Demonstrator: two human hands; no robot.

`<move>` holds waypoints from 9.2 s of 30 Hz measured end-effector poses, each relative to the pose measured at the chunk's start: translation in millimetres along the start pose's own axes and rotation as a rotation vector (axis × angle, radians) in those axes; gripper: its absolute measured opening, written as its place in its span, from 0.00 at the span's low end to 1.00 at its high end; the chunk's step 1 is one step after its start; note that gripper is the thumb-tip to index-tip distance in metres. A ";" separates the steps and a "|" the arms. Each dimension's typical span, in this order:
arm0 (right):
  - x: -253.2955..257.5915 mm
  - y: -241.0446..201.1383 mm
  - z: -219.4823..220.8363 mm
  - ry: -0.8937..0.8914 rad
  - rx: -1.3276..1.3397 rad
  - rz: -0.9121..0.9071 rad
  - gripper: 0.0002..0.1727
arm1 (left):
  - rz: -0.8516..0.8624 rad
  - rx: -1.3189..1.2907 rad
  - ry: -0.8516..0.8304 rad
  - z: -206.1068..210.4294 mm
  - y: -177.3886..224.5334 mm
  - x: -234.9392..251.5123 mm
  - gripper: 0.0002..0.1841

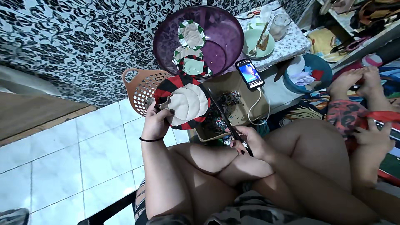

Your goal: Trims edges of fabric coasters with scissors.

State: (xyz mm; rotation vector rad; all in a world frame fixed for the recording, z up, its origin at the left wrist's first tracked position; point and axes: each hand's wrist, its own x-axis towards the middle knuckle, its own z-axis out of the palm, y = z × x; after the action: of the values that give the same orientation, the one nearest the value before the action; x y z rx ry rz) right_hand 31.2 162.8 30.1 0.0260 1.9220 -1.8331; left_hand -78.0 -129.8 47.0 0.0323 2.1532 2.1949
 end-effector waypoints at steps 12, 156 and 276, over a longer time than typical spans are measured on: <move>1.6 1.2 2.3 0.059 -0.015 -0.035 0.32 | -0.040 0.024 -0.105 2.6 -1.6 -0.8 0.24; 5.0 3.6 2.3 0.131 -0.012 -0.082 0.33 | -0.072 -0.265 -0.009 49.3 5.1 -10.2 0.22; 2.4 -0.6 12.0 0.228 0.007 -0.098 0.22 | -0.067 -0.919 -0.065 80.9 6.4 -20.8 0.21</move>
State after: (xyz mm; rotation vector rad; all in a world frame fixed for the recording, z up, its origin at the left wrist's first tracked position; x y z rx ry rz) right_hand 32.7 150.6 29.9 0.1517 2.1041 -1.9746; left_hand -52.5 -50.4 55.7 -0.0175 0.9265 2.8346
